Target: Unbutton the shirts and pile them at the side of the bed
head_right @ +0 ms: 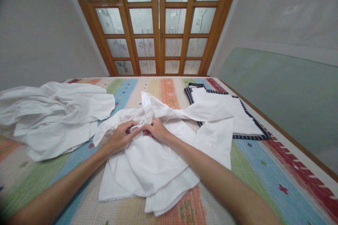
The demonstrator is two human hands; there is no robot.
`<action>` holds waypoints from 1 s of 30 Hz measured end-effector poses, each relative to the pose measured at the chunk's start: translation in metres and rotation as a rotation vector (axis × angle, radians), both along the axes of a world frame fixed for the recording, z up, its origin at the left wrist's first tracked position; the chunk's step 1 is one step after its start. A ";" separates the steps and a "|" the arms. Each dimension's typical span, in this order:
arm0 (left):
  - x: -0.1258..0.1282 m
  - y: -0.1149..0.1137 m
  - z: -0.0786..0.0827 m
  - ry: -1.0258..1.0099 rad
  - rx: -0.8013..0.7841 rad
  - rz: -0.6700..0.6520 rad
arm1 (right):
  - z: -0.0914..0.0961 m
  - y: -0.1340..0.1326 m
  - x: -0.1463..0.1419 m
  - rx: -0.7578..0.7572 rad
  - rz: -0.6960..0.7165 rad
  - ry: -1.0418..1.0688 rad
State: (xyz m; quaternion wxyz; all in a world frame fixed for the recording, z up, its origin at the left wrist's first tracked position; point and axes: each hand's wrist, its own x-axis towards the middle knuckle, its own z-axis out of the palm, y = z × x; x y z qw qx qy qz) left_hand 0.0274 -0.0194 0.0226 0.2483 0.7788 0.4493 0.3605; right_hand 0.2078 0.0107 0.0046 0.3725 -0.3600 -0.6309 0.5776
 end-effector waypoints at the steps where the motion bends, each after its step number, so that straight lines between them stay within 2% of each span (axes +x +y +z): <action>1: 0.000 0.000 0.000 0.009 0.005 0.000 | -0.001 0.001 0.000 -0.018 0.000 0.003; 12: 0.002 -0.001 0.002 0.014 0.014 0.021 | -0.004 0.002 0.001 0.006 -0.006 -0.019; 17: 0.003 0.001 0.000 -0.035 -0.026 0.021 | -0.007 0.004 -0.003 0.034 -0.048 -0.051; 30: 0.004 0.001 -0.002 -0.039 0.031 0.078 | -0.010 0.005 -0.006 0.086 -0.122 -0.123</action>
